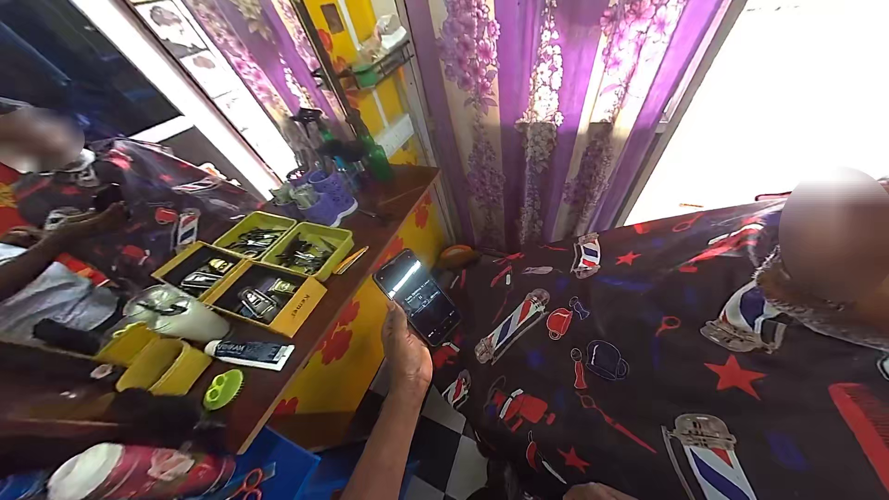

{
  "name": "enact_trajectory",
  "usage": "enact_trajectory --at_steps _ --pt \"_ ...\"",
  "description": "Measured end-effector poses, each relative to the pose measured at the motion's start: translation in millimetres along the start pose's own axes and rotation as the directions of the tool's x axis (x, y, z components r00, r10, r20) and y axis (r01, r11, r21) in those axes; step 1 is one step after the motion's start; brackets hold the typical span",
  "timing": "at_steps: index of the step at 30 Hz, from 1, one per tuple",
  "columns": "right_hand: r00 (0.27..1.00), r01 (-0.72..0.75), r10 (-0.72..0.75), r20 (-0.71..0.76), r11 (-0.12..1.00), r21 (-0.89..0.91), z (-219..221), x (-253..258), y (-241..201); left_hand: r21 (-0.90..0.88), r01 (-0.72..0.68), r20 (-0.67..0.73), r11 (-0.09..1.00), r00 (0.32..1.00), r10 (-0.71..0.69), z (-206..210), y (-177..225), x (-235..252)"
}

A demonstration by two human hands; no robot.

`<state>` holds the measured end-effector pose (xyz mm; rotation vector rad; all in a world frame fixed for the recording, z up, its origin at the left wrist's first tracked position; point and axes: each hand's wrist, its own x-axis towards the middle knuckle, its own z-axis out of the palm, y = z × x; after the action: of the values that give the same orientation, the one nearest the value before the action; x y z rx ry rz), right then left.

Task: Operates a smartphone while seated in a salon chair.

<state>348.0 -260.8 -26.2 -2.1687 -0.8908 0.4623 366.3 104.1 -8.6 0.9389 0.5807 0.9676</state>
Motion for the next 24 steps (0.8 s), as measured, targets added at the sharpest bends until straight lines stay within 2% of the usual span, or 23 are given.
enact_trajectory --at_steps 1,4,12,22,24 --pt "1.0 0.021 -0.021 0.0 1.0 -0.011 1 4 2 -0.006 -0.007 0.024 1.0 1.0 0.007 0 -3 4" --pt "0.993 0.098 -0.098 0.062 0.995 -0.004 22 7 44 -0.01 -0.018 0.044 1.0 0.999 0.018 1 -12 11" --pt "0.954 0.256 -0.25 0.167 0.967 -0.014 4 30 53 0.011 -0.012 0.006 1.0 1.0 0.012 15 -20 7" --pt "0.94 0.289 -0.286 0.185 0.957 0.015 -5 21 75 0.07 -0.045 -0.019 0.997 0.999 0.046 34 -24 -7" --pt "0.958 0.261 -0.252 0.135 0.964 -0.055 -2 21 70 0.071 -0.051 -0.015 0.996 0.999 0.052 36 -24 -8"
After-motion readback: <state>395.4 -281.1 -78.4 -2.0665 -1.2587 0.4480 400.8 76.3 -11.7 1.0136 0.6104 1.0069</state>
